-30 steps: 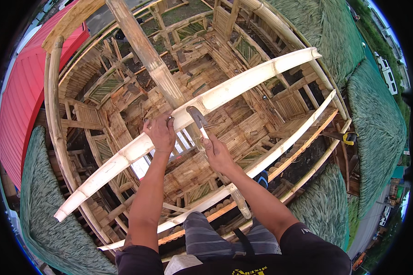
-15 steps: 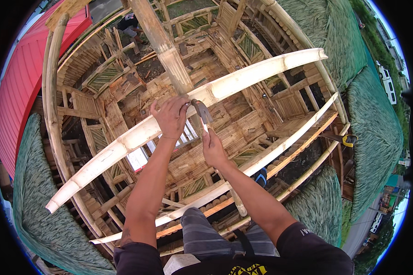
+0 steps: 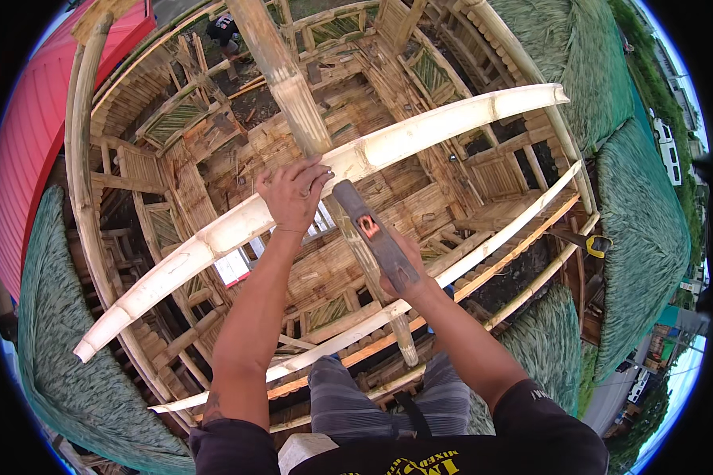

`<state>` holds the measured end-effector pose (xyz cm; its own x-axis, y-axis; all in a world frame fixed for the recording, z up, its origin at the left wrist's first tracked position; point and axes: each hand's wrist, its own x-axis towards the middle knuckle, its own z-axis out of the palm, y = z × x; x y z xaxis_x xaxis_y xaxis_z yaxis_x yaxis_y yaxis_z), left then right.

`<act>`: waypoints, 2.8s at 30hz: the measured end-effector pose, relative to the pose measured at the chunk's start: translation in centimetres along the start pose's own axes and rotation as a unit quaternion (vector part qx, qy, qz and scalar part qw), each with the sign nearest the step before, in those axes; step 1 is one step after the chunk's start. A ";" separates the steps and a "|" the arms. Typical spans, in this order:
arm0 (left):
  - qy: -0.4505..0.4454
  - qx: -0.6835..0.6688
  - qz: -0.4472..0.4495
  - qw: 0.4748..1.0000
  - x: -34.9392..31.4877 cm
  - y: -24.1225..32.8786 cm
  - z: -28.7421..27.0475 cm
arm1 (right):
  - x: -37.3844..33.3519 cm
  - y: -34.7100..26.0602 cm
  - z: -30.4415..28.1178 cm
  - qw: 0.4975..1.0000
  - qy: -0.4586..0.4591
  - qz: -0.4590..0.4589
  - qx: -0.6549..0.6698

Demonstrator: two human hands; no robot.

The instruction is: The person hammers nails into long bamboo strips to attach them to a bamboo roof frame. They repeatedly position each strip, drive nails with a hammer, and adjust placement to secure the pieces to the underlying structure.

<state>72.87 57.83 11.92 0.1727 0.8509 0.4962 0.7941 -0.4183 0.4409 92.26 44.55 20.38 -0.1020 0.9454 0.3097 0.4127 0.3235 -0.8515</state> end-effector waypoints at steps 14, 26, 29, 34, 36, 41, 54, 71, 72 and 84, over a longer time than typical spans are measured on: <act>-0.056 0.034 -0.062 0.996 0.2 0.4 0.1 | 3.1 -1.2 -1.6 0.976 -0.087 0.197 -0.041; -0.048 0.055 -0.069 0.995 -0.2 0.9 0.1 | 1.8 0.6 -1.5 0.996 -0.027 0.078 0.021; -0.078 0.069 -0.088 0.991 -0.1 1.0 0.1 | 2.5 1.0 -1.7 0.948 -0.135 0.277 -0.084; -0.055 0.065 -0.057 0.995 0.1 0.8 0.0 | 2.5 1.6 -2.0 0.998 -0.039 0.051 0.025; -0.068 0.067 -0.064 0.993 0.1 0.8 0.0 | 2.0 2.4 -1.8 0.995 -0.086 0.042 -0.014; -0.038 0.038 -0.057 0.997 0.2 0.8 0.0 | 0.4 5.1 -0.7 0.998 -0.042 0.041 0.003; -0.096 0.118 -0.062 0.986 0.9 2.4 -0.4 | 16.1 13.4 -14.9 0.935 -0.087 0.212 -0.271; -0.163 0.249 -0.215 0.930 2.3 6.7 1.4 | 18.5 21.2 -21.4 0.905 -0.176 0.260 -0.286; -0.161 0.263 -0.233 0.922 2.3 7.1 1.5 | 18.6 21.3 -21.3 0.907 -0.183 0.258 -0.279; -0.280 0.149 -0.087 0.944 11.2 21.2 13.3 | 17.8 22.2 -22.5 0.938 -0.147 0.220 -0.224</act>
<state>99.40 62.71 16.94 0.2399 0.9679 -0.0750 0.9531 -0.2201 0.2079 119.99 67.64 16.46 -0.0516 0.9750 -0.2159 0.8058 -0.0871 -0.5857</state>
